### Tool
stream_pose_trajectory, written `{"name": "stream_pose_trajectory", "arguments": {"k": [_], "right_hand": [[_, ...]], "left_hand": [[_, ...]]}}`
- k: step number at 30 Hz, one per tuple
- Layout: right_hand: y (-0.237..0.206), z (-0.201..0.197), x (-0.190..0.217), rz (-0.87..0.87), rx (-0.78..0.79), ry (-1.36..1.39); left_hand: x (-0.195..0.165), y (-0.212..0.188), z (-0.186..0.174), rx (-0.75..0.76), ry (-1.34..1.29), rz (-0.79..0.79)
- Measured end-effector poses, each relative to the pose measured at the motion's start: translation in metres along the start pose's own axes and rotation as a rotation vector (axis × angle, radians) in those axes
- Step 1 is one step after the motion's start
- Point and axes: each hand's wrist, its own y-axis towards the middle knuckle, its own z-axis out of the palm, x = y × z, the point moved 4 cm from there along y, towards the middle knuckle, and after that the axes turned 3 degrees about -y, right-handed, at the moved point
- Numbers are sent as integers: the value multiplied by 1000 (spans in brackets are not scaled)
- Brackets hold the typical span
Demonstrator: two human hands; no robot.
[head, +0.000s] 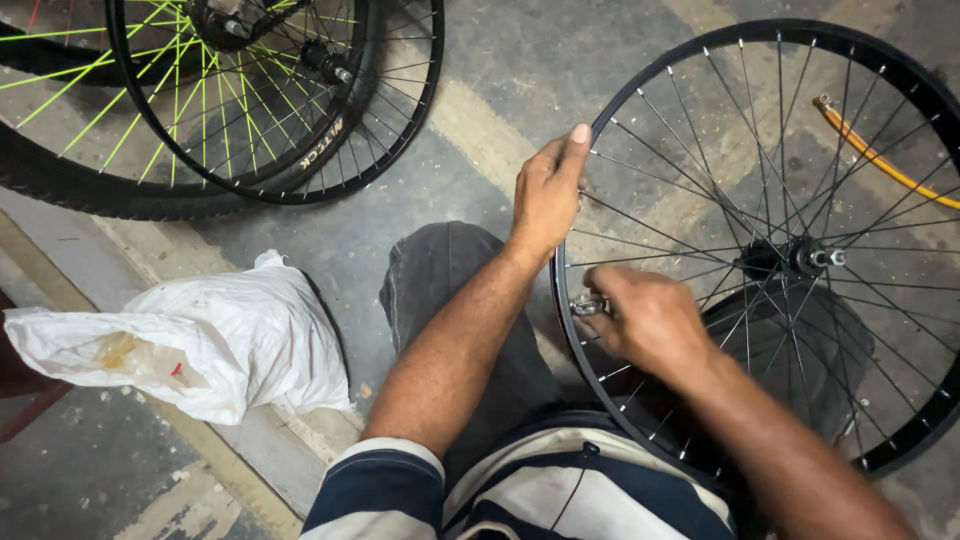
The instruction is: The person sits on the floor holding a bicycle wheel and works around the rim, using a small tool on the spoke nipples and rotating the wheel to reach different sections. They repeatedly reposition the wheel and continue working on the spokes and rim.
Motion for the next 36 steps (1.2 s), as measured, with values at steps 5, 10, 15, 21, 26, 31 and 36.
{"name": "stream_pose_trajectory", "arguments": {"k": [5, 10, 15, 21, 26, 31, 36], "right_hand": [[-8, -17, 8, -270, -195, 283], [-4, -15, 0, -137, -82, 317], [-5, -6, 6, -93, -132, 13], [-6, -12, -3, -245, -174, 421], [-1, 4, 2, -112, -151, 13], [-11, -3, 1, -188, -108, 228], [-28, -11, 2, -344, -147, 327]], "left_hand": [[0, 1, -3, 4, 31, -3], [-2, 2, -2, -8, 35, 55], [3, 1, 1, -14, 38, 11], [2, 4, -3, -17, 60, 78], [1, 4, 0, -36, 103, 83], [-1, 0, -2, -12, 30, 0], [-1, 7, -1, 44, 24, 16]]}}
